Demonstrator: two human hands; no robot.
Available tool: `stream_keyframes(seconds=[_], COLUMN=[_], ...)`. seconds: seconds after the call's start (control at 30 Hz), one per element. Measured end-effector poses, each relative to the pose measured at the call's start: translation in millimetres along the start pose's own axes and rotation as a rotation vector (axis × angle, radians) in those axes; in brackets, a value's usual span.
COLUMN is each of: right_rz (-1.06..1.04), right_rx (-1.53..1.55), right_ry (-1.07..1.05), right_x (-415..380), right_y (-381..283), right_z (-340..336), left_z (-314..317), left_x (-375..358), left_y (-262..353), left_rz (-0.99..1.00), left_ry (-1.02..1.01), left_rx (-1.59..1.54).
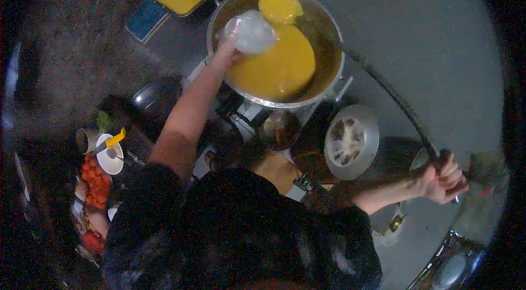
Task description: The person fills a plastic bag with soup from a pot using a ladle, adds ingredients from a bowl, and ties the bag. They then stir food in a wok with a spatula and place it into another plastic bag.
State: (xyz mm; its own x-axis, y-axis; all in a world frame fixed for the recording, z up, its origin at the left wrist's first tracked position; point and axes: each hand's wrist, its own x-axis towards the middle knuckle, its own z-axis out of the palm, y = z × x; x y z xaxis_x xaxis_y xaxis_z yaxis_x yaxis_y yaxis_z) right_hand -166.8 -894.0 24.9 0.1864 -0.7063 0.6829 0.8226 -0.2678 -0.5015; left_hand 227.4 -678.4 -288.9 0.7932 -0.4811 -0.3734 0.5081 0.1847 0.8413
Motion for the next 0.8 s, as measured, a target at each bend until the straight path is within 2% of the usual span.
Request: stream_keyframes(seconds=[0.03,0.1,0.27,0.37,0.43,0.5,0.57,0.63,0.67,0.73,0.8], right_rz=[-0.124,-0.150,-0.204,-0.169,-0.081,0.101,0.335,0.447,0.483,0.528,0.445], right_rx=[-0.115,-0.133,-0.120,-0.113,-0.212,-0.307,-0.284,-0.198,-0.146,-0.076,-0.109], right_ry=[0.017,-0.009,-0.140,-0.175,-0.176,-0.169,-0.117,-0.011,0.088,0.349,0.470], right_x=[-6.3,-17.9,-38.8,-38.8,-48.7,-74.9,-101.4,-104.7,-96.9,-77.5,-67.4], right_y=[0.9,5.5,8.9,31.0,79.0,145.3,219.6,251.7,252.4,241.5,220.5], right_z=[4.5,15.8,20.1,13.1,10.6,13.6,21.3,28.3,26.8,11.7,-7.0], left_z=[5.7,16.7,24.7,18.0,9.5,-1.0,-14.0,-9.3,-17.8,-44.9,-55.1], left_x=[6.4,15.8,24.8,23.1,20.1,20.2,14.8,-21.3,-27.3,-35.4,-41.4], left_y=[-4.0,-6.9,0.1,6.2,14.6,25.9,37.7,62.8,64.3,72.5,73.6], left_rz=[-0.039,-0.081,-0.033,-0.012,0.005,0.032,0.062,0.075,0.075,-0.062,-0.067], left_ry=[0.047,0.106,0.109,0.099,0.086,0.059,0.033,0.068,0.066,0.111,0.153], left_rx=[-0.014,-0.038,-0.057,-0.045,-0.037,-0.018,-0.005,0.014,0.020,0.197,0.168])
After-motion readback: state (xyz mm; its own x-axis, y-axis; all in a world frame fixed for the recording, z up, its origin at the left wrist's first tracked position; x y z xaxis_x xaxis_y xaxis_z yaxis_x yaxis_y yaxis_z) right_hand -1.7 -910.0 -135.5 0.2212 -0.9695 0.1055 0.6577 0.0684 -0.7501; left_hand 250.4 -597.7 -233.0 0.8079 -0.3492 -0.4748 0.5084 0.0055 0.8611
